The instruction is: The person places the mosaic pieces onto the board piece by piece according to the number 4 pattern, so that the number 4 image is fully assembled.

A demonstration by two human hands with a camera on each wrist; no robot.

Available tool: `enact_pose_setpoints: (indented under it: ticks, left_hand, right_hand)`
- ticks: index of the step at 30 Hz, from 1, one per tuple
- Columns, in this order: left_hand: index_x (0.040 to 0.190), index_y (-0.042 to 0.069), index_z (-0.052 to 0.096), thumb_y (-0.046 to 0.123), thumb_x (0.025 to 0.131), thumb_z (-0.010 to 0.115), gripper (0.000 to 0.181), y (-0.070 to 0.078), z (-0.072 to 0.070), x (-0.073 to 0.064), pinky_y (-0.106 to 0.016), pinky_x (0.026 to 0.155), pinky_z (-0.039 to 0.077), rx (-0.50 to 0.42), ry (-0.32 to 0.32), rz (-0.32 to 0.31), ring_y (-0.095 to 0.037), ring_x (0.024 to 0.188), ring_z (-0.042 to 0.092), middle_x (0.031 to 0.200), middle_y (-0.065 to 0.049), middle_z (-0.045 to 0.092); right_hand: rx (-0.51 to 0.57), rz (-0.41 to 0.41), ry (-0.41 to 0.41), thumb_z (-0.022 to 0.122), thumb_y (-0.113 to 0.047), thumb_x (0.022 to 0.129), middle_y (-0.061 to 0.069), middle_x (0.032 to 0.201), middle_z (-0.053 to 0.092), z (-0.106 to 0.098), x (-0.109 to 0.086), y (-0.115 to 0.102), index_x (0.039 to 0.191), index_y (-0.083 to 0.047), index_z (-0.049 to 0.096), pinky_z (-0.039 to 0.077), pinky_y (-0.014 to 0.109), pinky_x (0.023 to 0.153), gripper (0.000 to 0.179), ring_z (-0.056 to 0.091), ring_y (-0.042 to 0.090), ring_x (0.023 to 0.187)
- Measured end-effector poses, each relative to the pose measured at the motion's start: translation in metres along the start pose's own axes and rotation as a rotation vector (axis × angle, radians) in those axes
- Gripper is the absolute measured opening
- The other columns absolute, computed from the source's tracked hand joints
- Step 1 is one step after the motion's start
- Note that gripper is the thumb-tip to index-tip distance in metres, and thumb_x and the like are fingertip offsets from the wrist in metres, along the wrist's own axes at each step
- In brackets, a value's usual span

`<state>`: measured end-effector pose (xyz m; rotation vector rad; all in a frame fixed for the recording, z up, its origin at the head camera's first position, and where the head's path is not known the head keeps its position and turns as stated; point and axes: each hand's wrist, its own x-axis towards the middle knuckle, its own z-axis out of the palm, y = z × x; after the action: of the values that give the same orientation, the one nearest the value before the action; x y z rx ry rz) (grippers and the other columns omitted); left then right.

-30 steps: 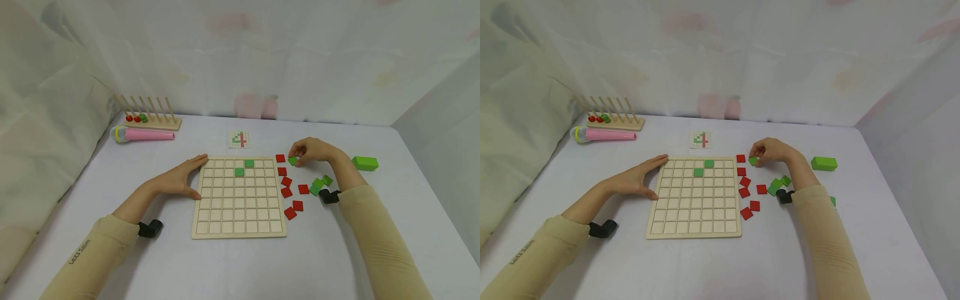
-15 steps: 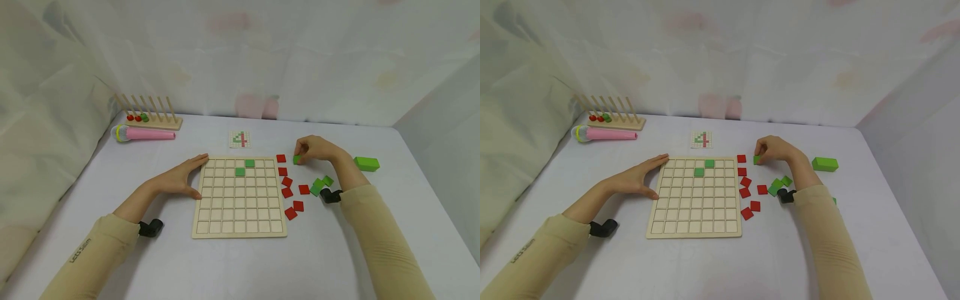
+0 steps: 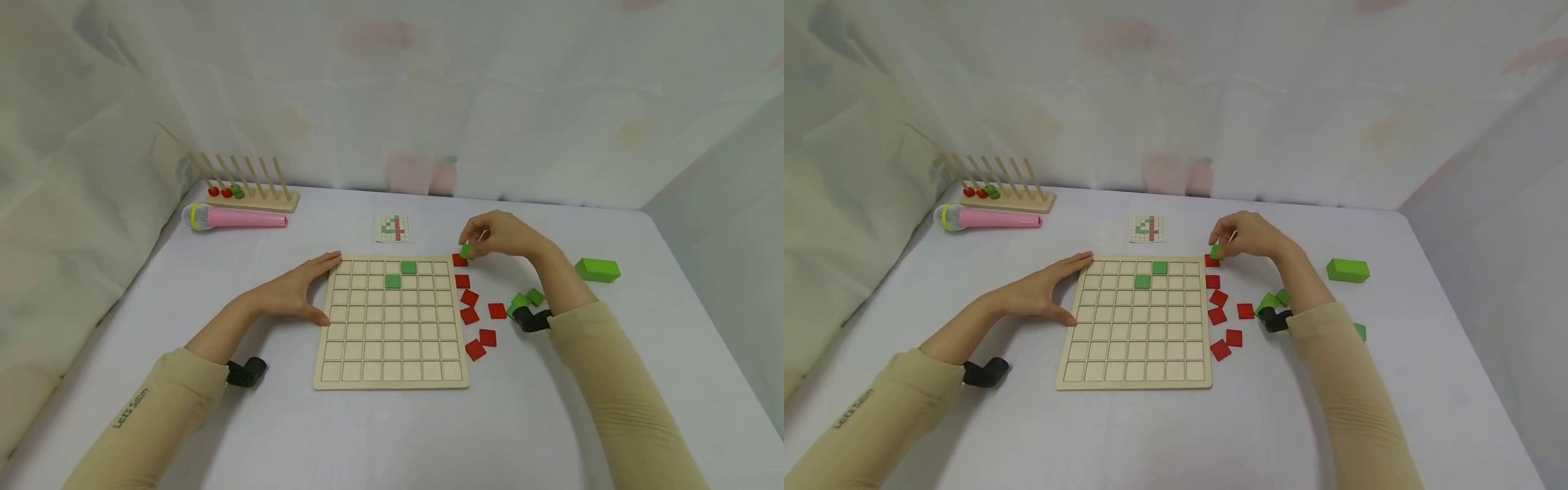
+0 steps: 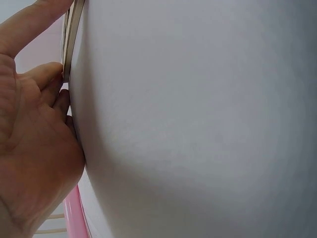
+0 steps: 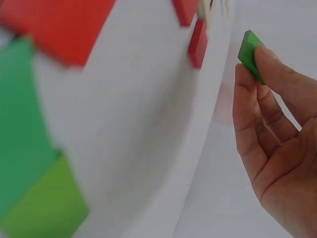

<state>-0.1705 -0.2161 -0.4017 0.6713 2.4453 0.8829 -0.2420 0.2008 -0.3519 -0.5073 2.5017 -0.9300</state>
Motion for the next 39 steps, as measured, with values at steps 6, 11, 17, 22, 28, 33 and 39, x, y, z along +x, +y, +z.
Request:
enact_pose_setpoints:
  ticks: [6,11,17,22,28,33,39]
  left_hand:
    - [0.16,0.012,0.017,0.041,0.065,0.09,0.123,-0.001,0.001,0.001,-0.064,0.122,0.011,-0.001,0.001,0.001,-0.037,0.157,0.003,0.169,-0.006,0.008]
    - [0.16,0.012,0.016,0.041,0.065,0.09,0.123,-0.002,0.001,0.001,-0.063,0.122,0.012,-0.005,0.004,0.002,-0.037,0.157,0.004,0.169,-0.006,0.007]
    - [0.16,0.012,0.016,0.04,0.066,0.09,0.123,-0.001,0.002,0.002,-0.063,0.122,0.012,-0.006,0.002,-0.004,-0.036,0.157,0.004,0.169,-0.006,0.007]
    - [0.16,0.012,0.016,0.039,0.065,0.091,0.124,0.0,0.002,0.001,-0.063,0.123,0.012,-0.011,0.001,-0.007,-0.036,0.157,0.004,0.169,-0.005,0.007]
    - [0.16,0.013,0.016,0.039,0.065,0.091,0.123,-0.002,0.001,0.001,-0.062,0.123,0.013,0.019,0.003,-0.004,-0.035,0.157,0.005,0.169,-0.005,0.008]
    - [0.16,0.012,0.017,0.039,0.065,0.091,0.123,-0.002,0.001,0.002,-0.062,0.123,0.013,0.017,0.005,-0.003,-0.036,0.157,0.006,0.169,-0.006,0.008]
    - [0.16,0.011,0.017,0.039,0.066,0.091,0.122,-0.003,0.001,0.002,-0.064,0.122,0.012,0.006,0.003,0.0,-0.036,0.157,0.004,0.169,-0.007,0.009]
  right_hand:
    - [0.017,-0.069,0.011,0.073,-0.01,0.085,0.009,0.098,0.067,0.01,0.006,-0.018,0.103,-0.012,0.073,0.048,0.032,0.079,0.018,0.062,0.022,0.092]
    - [0.011,-0.132,0.019,0.074,-0.012,0.085,0.007,0.097,0.068,0.02,0.011,-0.033,0.101,-0.014,0.073,0.05,0.031,0.078,0.016,0.064,0.021,0.09]
    - [0.021,-0.183,-0.002,0.074,-0.012,0.085,0.005,0.095,0.068,0.032,0.015,-0.049,0.098,-0.018,0.074,0.053,0.031,0.078,0.014,0.068,0.019,0.086]
    - [0.03,-0.214,-0.048,0.074,-0.013,0.086,0.004,0.097,0.07,0.041,0.019,-0.059,0.1,-0.018,0.075,0.054,0.03,0.08,0.015,0.069,0.017,0.087]
    - [0.053,-0.235,-0.094,0.071,-0.009,0.087,0.003,0.098,0.073,0.053,0.024,-0.073,0.103,-0.017,0.075,0.055,0.03,0.083,0.018,0.068,0.016,0.09]
    - [0.056,-0.258,-0.112,0.072,-0.01,0.087,0.002,0.097,0.072,0.066,0.029,-0.084,0.103,-0.015,0.075,0.056,0.029,0.083,0.017,0.068,0.016,0.089]
    - [0.042,-0.289,-0.128,0.074,-0.009,0.085,0.001,0.096,0.073,0.081,0.037,-0.091,0.1,-0.015,0.075,0.055,0.028,0.083,0.016,0.067,0.014,0.087]
